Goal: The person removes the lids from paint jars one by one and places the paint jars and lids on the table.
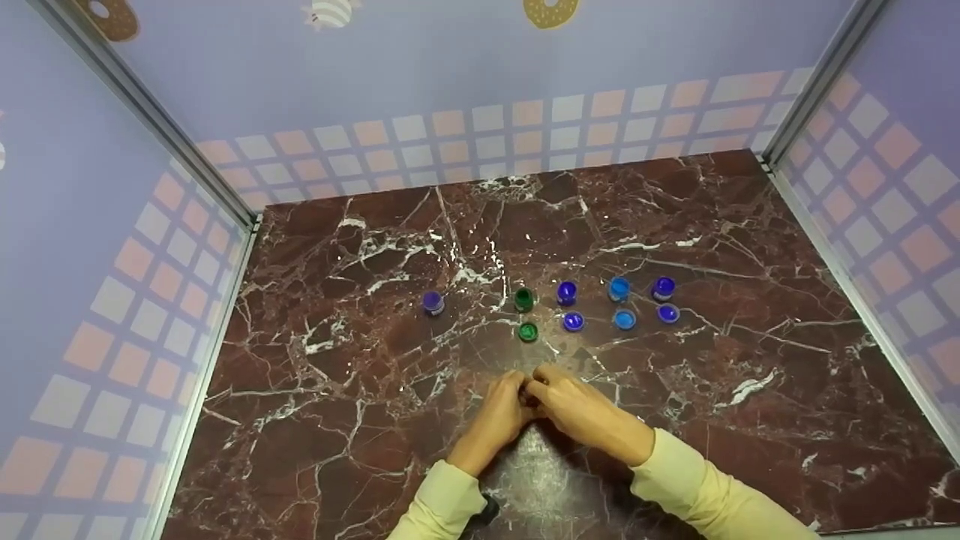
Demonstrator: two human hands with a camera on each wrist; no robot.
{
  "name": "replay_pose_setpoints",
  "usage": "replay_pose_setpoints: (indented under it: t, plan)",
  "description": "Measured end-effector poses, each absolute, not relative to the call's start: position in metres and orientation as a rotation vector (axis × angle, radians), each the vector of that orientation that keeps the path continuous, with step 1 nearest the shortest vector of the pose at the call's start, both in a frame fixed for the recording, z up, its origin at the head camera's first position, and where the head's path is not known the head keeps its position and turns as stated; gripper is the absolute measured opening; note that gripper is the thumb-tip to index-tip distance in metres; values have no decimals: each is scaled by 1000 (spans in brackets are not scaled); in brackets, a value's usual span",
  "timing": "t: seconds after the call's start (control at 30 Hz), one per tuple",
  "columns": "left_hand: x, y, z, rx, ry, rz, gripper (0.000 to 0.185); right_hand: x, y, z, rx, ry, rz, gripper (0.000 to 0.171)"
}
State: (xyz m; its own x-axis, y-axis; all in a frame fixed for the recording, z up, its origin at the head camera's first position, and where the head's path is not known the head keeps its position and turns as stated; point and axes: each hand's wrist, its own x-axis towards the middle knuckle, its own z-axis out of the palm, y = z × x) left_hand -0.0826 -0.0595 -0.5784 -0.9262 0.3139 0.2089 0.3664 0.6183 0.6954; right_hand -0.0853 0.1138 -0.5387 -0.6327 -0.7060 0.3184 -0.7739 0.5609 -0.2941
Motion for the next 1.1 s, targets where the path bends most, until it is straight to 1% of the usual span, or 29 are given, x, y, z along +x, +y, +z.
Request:
replay_pose_setpoints:
  t: [0.13, 0.4, 0.57, 0.67, 0.9, 1.1]
  plan:
    - [-82, -59, -576, -569, -2780, -1212, 32, -89, 119, -539, 1344, -2595, 644, 19]
    - [-80, -57, -572, -548, -2834, -1213, 29, -94, 122, -537, 1401, -2610, 713, 21]
    - [-81, -57, -570, -574, -2811, -1193, 33, -97, 123, -533, 1437, -2606, 695, 21]
    - [-80, -56, -570, -576, -2803, -1194, 34, -98, 125, -532, 1441, -2613, 763, 24]
    - [-77, -52, -571, -573, -2794, -1180, 29, -100, 134, -540, 1256, -2636, 1159, 32]
    - [-72, -48, -570, -538, -2825, -1163, 36, -98, 142, -553, 1072, -2584, 1395, 36]
